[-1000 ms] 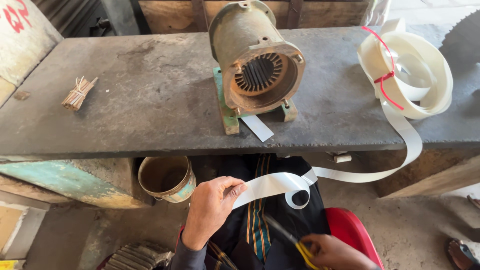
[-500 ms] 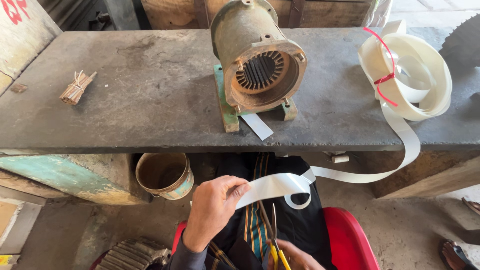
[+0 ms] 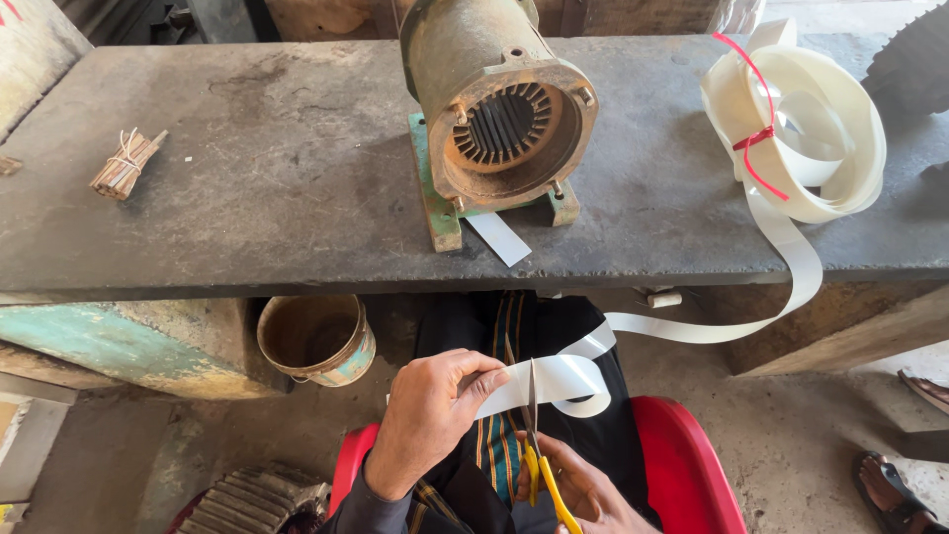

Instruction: The person sits on a red chair and uses yellow scissors to cut a long white strip of tape into smaller pieces. They repeatedly measure the tape against a motor component on the table, cut it, and place the resulting pieces on the table.

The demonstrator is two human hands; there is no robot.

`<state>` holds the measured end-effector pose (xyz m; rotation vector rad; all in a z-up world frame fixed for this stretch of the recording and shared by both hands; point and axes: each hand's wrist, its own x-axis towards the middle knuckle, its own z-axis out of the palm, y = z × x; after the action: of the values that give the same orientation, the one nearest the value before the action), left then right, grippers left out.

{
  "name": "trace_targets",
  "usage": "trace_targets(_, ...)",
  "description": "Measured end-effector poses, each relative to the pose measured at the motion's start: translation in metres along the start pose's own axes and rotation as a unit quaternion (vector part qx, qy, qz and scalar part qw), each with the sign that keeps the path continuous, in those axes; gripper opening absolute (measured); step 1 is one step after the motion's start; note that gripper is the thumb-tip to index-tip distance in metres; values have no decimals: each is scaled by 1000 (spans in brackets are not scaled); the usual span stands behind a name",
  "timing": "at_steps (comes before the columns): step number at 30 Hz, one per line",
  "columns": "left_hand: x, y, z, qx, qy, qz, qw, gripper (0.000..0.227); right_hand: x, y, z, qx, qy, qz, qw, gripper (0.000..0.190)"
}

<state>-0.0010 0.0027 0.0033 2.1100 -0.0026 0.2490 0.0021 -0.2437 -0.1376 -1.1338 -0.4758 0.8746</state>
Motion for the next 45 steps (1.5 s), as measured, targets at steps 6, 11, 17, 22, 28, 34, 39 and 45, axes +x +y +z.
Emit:
trace_targets(6, -1, 2, 1, -9, 5, 10, 1000, 19, 2, 3, -4, -5, 3, -10, 1000, 110)
trace_targets(11, -1, 1, 1, 1, -1, 1, 1000, 19, 2, 6, -4, -4, 9, -9, 1000, 110)
trace_targets(17, -1, 3, 2, 6, 7, -1, 1000, 21, 1, 3, -3, -8, 17, 3, 1000, 113)
trace_targets(22, -2, 5, 1, 7, 9, 8, 1000, 20, 0, 0, -2, -18, 16, 10, 1000, 114)
trace_targets(28, -2, 5, 1, 4, 10, 13, 1000, 19, 0, 2, -4, -19, 17, 16, 1000, 114)
trace_targets(34, -2, 4, -1, 11, 3, 15, 1000, 18, 2, 7, -9, -6, -4, -7, 1000, 112)
trace_targets(39, -2, 4, 0, 6, 5, 17, 1000, 18, 2, 18, -16, 10, 17, 9, 1000, 112)
trace_targets(45, -2, 4, -1, 11, 7, 21, 1000, 17, 9, 35, -25, 54, 39, 33, 997, 114)
